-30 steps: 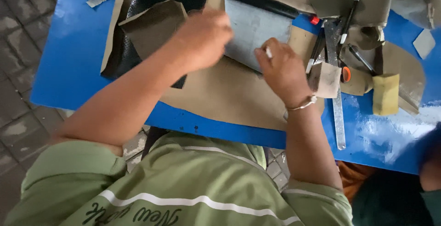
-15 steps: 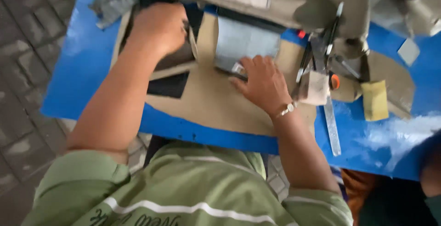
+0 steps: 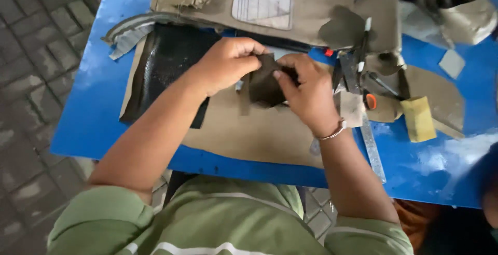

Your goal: Applying adhesive to leather edges, folding them to create hems, and trimming excess material with scissors.

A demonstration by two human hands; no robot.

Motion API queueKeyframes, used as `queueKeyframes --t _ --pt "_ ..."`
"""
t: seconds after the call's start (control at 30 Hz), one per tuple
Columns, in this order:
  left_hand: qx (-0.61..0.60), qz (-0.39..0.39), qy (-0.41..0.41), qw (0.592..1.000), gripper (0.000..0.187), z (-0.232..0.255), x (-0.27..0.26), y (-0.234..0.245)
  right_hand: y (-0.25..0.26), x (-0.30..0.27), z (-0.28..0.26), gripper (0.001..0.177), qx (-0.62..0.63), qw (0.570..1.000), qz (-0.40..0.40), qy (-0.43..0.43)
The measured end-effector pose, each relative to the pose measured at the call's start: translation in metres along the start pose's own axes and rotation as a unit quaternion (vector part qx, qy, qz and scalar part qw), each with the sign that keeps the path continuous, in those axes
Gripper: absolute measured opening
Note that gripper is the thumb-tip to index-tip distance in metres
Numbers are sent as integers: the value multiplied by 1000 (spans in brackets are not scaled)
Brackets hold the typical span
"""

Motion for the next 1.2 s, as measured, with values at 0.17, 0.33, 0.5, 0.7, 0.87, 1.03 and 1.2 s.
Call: queueKeyframes --t 0.17,0.33,0.5,0.7,0.87,1.03,1.2 --pt "-69 28 -5 997 34 -27 -4 -19 -10 -6 20 14 153 985 -46 -70" --pt "-41 0 -8 999 39 -29 -3 -30 -9 -10 26 9 274 953 -50 -116" --pt "1 -17 -20 1000 46 -34 -5 -33 0 -13 19 3 326 938 -21 -112" --pt "-17 12 -32 999 28 -28 -10 -29 6 -10 28 2 267 962 -1 -59" --pt "8 -20 15 1000 17 -17 -7 -24 12 -11 1 12 114 993 -33 -28" --pt "55 -18 -64 996 17 -10 -7 -22 12 -14 -17 15 39 996 -26 76" --pt "54 -56 -19 997 16 -14 -8 -27 0 -15 20 10 146 982 -75 -99"
Point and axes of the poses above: each hand's wrist, its own x-axis towards the middle knuckle, its own y-axis out of the back of the hand, z = x × y, the point moved 7 cm from there along x, towards the middle knuckle, and after that the axes turned 9 degrees about -y, right-handed, at the moved point
